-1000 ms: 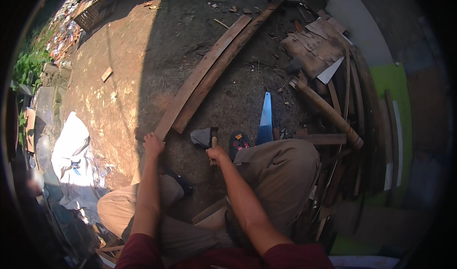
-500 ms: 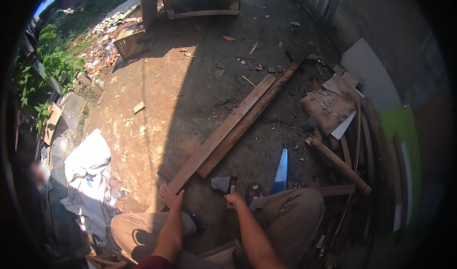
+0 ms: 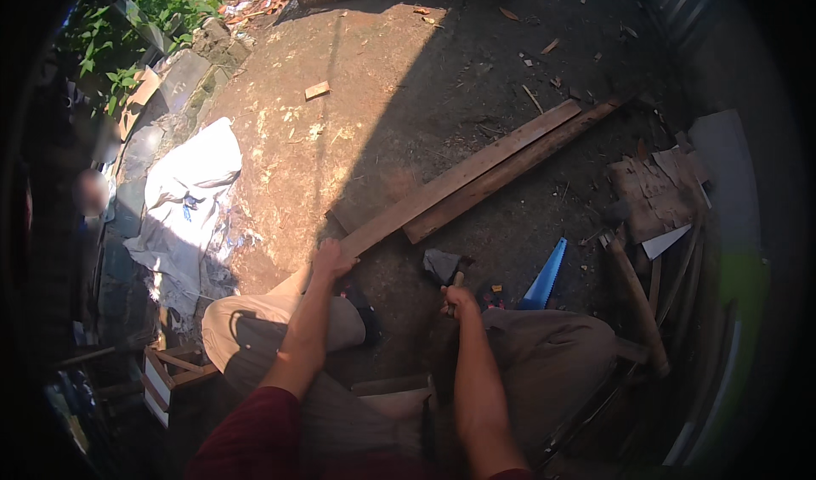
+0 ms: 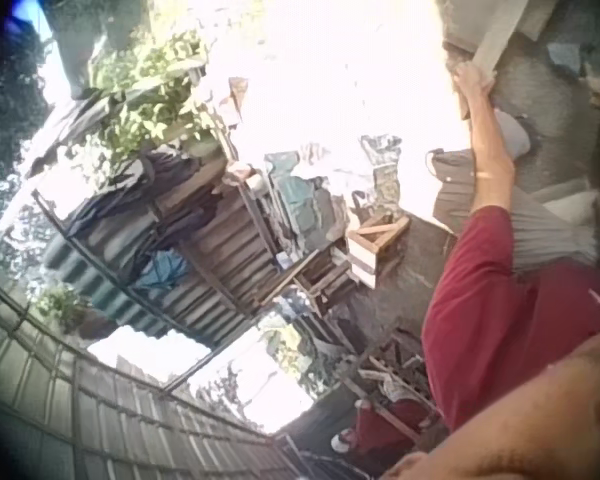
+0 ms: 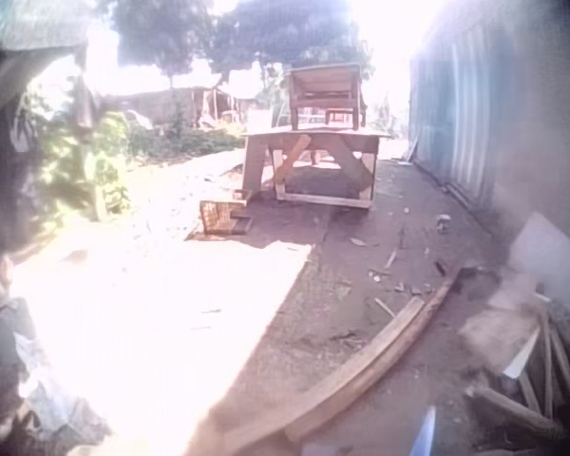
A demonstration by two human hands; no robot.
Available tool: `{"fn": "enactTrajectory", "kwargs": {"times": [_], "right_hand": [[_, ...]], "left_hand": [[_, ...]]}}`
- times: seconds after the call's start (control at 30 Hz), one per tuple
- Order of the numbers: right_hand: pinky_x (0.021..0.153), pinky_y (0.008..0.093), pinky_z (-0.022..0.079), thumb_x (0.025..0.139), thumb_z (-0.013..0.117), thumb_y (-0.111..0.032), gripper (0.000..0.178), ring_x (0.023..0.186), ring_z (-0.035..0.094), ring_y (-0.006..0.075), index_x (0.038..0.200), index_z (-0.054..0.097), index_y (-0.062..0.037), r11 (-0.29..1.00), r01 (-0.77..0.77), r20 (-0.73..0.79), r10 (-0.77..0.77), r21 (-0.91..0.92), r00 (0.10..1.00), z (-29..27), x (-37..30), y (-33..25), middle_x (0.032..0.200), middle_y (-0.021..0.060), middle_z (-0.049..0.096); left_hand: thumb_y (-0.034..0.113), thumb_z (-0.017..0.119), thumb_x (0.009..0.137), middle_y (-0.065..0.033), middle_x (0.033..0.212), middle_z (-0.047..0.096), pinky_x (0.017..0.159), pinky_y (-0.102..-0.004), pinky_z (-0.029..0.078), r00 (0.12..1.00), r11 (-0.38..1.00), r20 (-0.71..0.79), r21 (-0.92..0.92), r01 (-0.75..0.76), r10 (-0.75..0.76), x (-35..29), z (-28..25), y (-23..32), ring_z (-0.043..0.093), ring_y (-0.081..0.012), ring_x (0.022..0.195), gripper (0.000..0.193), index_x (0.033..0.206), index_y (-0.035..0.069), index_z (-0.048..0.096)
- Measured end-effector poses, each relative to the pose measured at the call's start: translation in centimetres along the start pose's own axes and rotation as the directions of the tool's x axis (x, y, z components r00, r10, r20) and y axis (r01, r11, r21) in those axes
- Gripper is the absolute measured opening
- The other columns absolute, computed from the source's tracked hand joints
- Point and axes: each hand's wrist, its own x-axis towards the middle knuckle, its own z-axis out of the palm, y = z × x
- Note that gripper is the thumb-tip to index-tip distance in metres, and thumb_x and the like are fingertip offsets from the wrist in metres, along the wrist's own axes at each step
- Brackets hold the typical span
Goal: The person uses a hammer to split a long wooden plank into smaller pieces and then uses a hand saw to cut the plank further. The person works on the ground in an outdoor area with scattered debris.
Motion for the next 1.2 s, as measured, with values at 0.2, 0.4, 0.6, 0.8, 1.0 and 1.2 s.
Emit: {"fn": "enactTrajectory", "kwargs": {"times": [0.2, 0.4, 0.6, 0.8, 1.0, 1.2], "right_hand": [[0.043, 0.0256, 0.03, 0.102, 0.059, -0.02, 0.027, 0.049, 0.03, 0.0096, 0.079, 0.048, -0.0115, 0.999, 0.014, -0.021, -0.013, 0.053, 1.0, -1.4, -1.7, -0.2, 0.066, -0.0038, 0.038], [0.042, 0.0237, 0.027, 0.103, 0.058, -0.021, 0.03, 0.048, 0.03, 0.0066, 0.077, 0.046, -0.0131, 0.996, -0.06, 0.08, 0.055, 0.06, 0.995, -2.6, -1.8, -0.7, 0.063, -0.0066, 0.037], [0.04, 0.022, 0.027, 0.104, 0.057, -0.021, 0.028, 0.047, 0.032, 0.0047, 0.08, 0.046, -0.0127, 0.998, -0.043, 0.035, 0.042, 0.035, 0.999, -1.1, -2.6, -1.1, 0.061, -0.007, 0.038], [0.039, 0.0208, 0.027, 0.105, 0.056, -0.023, 0.028, 0.046, 0.032, 0.0044, 0.08, 0.045, -0.0132, 0.996, -0.069, 0.018, 0.068, 0.048, 0.998, -0.5, -2.8, -1.3, 0.061, -0.0072, 0.038], [0.039, 0.0217, 0.028, 0.104, 0.057, -0.023, 0.028, 0.046, 0.032, 0.0048, 0.08, 0.045, -0.0141, 0.997, -0.057, 0.031, 0.055, 0.058, 0.998, -1.3, -1.9, -0.9, 0.062, -0.0075, 0.038], [0.04, 0.0241, 0.029, 0.103, 0.059, -0.023, 0.027, 0.047, 0.031, 0.0071, 0.082, 0.048, -0.0102, 0.999, -0.041, -0.01, 0.041, 0.012, 0.999, -0.9, -2.6, -0.6, 0.063, -0.0056, 0.038]], "left_hand": [[0.073, 0.077, 0.067, -0.0151, 0.117, 0.072, 0.097, -0.0446, 0.049, 0.913, 0.994, 0.394, -0.066, -0.087, 0.106, 3.5, -4.7, 0.3, 0.066, -0.0291, 0.114, 0.082, 0.109, 0.003, 0.074], [0.065, 0.073, 0.079, -0.0143, 0.121, 0.072, 0.095, -0.0447, 0.051, 0.938, 0.905, 0.347, -0.397, 0.154, -0.007, 5.4, -6.3, -2.4, 0.067, -0.0347, 0.113, 0.068, 0.109, 0.004, 0.074], [0.057, 0.056, 0.096, -0.0157, 0.128, 0.066, 0.11, -0.051, 0.038, 0.984, 0.904, -0.07, -0.41, 0.12, -0.162, 5.1, -3.4, -4.1, 0.057, -0.0333, 0.126, 0.055, 0.115, 0.006, 0.068], [0.062, 0.057, 0.095, -0.0164, 0.148, 0.049, 0.12, -0.0554, 0.018, 0.991, 0.981, -0.058, -0.155, 0.112, -0.123, 3.5, -1.7, -3.0, 0.037, -0.0308, 0.144, 0.08, 0.149, 0.006, 0.043], [0.06, 0.06, 0.093, -0.0131, 0.151, 0.048, 0.123, -0.0575, 0.011, 0.971, 0.951, -0.058, -0.226, 0.212, -0.231, 4.7, -1.0, -2.4, 0.033, -0.0299, 0.147, 0.078, 0.15, 0.009, 0.044], [0.063, 0.069, 0.085, -0.0155, 0.153, 0.045, 0.125, -0.0501, 0.014, 0.98, 0.939, 0.0, -0.284, 0.192, -0.2, 6.8, -1.0, -5.0, 0.033, -0.0328, 0.147, 0.084, 0.146, 0.008, 0.048]]}}
